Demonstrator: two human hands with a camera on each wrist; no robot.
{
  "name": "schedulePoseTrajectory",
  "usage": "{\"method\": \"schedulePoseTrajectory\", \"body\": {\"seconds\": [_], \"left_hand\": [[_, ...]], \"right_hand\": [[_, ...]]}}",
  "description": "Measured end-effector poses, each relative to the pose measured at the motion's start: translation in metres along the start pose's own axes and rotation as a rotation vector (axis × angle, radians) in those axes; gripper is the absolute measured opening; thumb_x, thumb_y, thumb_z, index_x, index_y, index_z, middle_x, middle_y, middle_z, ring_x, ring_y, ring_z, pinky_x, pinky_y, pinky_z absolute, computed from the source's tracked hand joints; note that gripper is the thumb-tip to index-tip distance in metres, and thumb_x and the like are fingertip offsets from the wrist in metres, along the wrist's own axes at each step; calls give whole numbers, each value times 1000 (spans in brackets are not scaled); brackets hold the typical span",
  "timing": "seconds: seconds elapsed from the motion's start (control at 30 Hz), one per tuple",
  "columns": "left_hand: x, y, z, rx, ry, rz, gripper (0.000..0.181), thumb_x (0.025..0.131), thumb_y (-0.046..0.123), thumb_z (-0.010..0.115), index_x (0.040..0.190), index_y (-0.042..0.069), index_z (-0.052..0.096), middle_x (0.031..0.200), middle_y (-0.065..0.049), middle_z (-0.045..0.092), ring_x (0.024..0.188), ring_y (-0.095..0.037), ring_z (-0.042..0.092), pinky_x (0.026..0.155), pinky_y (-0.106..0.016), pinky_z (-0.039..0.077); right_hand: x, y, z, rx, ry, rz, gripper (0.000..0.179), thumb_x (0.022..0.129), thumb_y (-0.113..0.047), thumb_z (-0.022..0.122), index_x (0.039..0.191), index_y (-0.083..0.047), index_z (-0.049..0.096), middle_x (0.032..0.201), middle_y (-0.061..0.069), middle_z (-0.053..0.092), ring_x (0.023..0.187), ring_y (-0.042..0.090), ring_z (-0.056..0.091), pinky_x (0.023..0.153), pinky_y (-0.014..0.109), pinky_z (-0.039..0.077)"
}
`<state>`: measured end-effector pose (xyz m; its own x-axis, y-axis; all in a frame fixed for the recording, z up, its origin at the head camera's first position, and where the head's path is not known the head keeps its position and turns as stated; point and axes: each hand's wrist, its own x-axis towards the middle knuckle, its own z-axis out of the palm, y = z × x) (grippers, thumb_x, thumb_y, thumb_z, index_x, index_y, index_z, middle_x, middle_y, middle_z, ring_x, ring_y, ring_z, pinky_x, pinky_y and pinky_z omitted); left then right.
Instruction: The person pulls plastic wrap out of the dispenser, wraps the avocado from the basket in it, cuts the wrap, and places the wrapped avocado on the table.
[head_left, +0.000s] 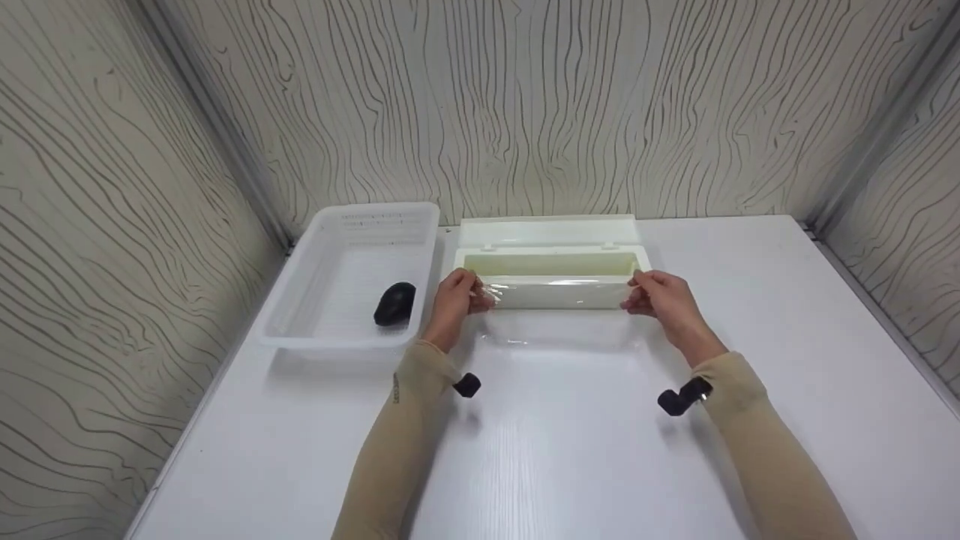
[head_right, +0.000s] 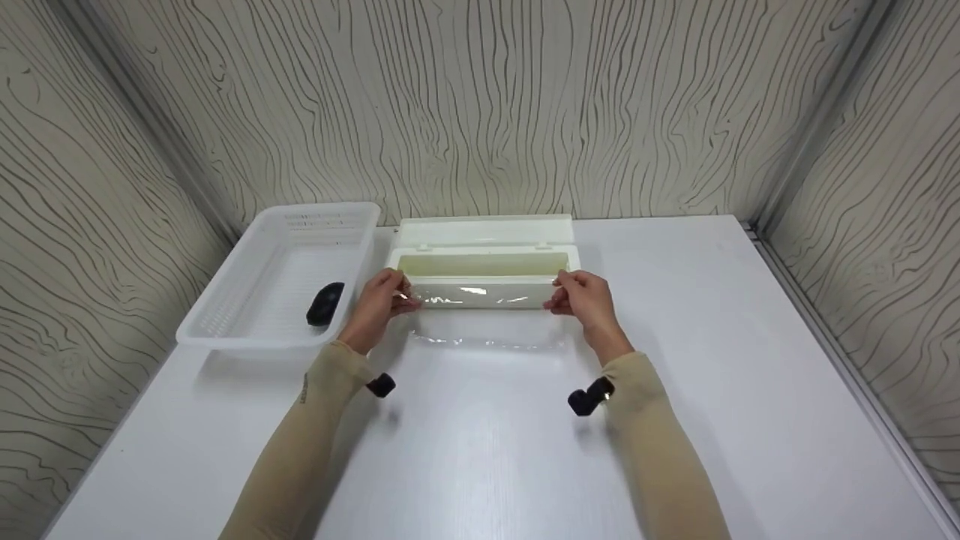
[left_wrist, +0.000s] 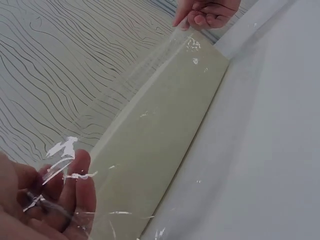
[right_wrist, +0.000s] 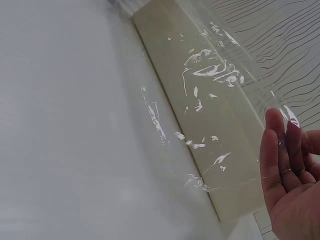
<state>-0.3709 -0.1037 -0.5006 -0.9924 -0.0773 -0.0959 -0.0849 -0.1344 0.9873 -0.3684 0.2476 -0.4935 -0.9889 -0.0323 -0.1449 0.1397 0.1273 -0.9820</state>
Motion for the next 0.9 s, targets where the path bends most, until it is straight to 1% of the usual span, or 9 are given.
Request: {"method": "schedulePoseTrajectory", "body": {"seconds": [0.13, 0.23, 0.3, 0.37, 0.43, 0.53, 0.67, 0.8, 0.9], "left_hand": [[3, 3, 2, -13, 33, 10, 27, 111, 19, 48, 92, 2, 60, 91, -7, 65, 65, -12, 66, 67, -27, 62], [4, 6, 2, -1, 54, 8, 28, 111, 20, 48, 97, 0, 61, 103, -14, 70, 65, -12, 67, 65, -26, 62], [5, 9, 3, 2, 58, 0, 28, 111, 20, 47, 100, 0, 61, 113, -19, 70, 66, -14, 70, 66, -26, 62], [7, 10, 3, 12, 63, -6, 27, 111, 21, 47, 100, 1, 62, 120, -19, 70, 66, -14, 71, 66, -25, 62], [9, 12, 3, 9, 68, -8, 27, 111, 21, 47, 101, 2, 62, 121, -19, 69, 67, -14, 71, 65, -24, 62], [13, 14, 4, 6, 77, -2, 27, 111, 23, 48, 101, 2, 63, 117, -16, 70, 66, -13, 71, 63, -23, 61], [16, 17, 5, 12, 74, 9, 27, 111, 24, 48, 101, 4, 62, 116, -14, 70, 67, -14, 71, 63, -22, 61], [19, 20, 6, 41, 61, 20, 27, 112, 26, 47, 102, 6, 63, 118, -14, 70, 69, -14, 72, 62, -21, 60], [20, 22, 5, 65, 35, 38, 29, 112, 27, 46, 107, 4, 63, 121, -15, 70, 71, -13, 73, 62, -20, 58]], "right_hand": [[4, -5, 1, 55, 1, 10, 35, 111, -31, 48, 118, 2, 56, 82, -7, 67, 81, 7, 73, 80, 22, 62], [7, -9, 3, 94, 8, 12, 35, 111, -31, 49, 118, 2, 56, 83, -7, 67, 80, 7, 73, 80, 22, 62], [9, -12, 4, 117, 21, 10, 33, 110, -30, 50, 118, 2, 57, 83, -7, 67, 79, 6, 73, 79, 21, 62], [12, -13, 4, 121, 32, 8, 32, 111, -29, 50, 117, 1, 57, 83, -7, 67, 78, 6, 73, 78, 21, 62], [14, -14, 4, 114, 40, 9, 33, 111, -30, 49, 118, 0, 57, 85, -7, 67, 78, 6, 73, 78, 21, 62], [16, -16, 4, 88, 39, 5, 34, 111, -33, 48, 120, -2, 57, 90, -7, 68, 82, 5, 73, 81, 21, 62], [20, -16, 3, 67, 24, -8, 33, 110, -38, 48, 118, -7, 57, 105, -5, 69, 86, 6, 73, 83, 21, 62], [24, -16, -1, 93, 2, -10, 32, 110, -38, 47, 118, -8, 55, 123, 2, 65, 86, 5, 74, 83, 20, 61], [21, -21, -1, 135, -11, -6, 29, 111, -33, 46, 119, -6, 53, 125, 4, 64, 85, 7, 75, 83, 21, 62]]}}
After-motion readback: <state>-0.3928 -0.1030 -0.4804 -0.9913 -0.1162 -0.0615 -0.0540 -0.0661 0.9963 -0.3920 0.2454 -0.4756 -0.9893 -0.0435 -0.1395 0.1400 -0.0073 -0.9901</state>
